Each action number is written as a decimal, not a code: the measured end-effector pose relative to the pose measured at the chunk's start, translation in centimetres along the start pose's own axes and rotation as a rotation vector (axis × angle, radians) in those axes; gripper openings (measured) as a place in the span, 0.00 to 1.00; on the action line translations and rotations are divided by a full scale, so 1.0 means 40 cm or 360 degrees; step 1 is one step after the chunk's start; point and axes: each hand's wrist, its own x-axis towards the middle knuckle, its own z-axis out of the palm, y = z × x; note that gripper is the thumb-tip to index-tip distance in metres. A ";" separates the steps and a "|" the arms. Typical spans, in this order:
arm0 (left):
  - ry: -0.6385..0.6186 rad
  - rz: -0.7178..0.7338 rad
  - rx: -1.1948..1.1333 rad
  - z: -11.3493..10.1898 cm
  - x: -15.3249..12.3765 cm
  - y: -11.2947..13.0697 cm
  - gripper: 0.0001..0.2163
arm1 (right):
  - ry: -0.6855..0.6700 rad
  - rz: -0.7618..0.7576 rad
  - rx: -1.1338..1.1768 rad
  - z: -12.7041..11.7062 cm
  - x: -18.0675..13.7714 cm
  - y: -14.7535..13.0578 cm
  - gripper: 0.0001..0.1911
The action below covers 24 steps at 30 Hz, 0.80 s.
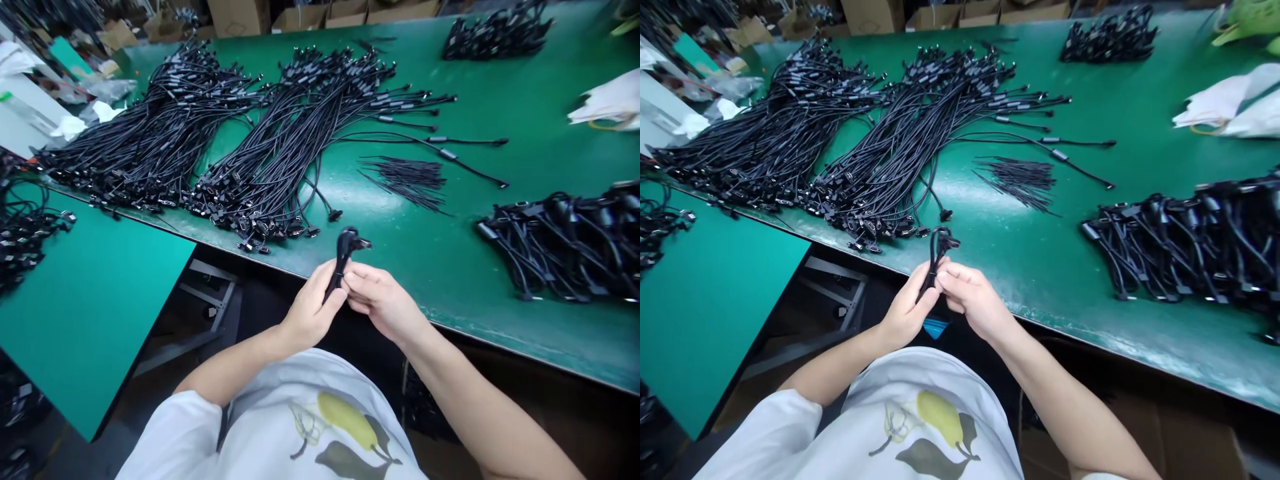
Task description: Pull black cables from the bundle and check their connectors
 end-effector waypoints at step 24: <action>-0.0607 -0.0929 -0.0738 0.104 0.068 -0.019 0.23 | 0.0982 0.0067 -0.0390 -0.170 -0.080 -0.004 0.26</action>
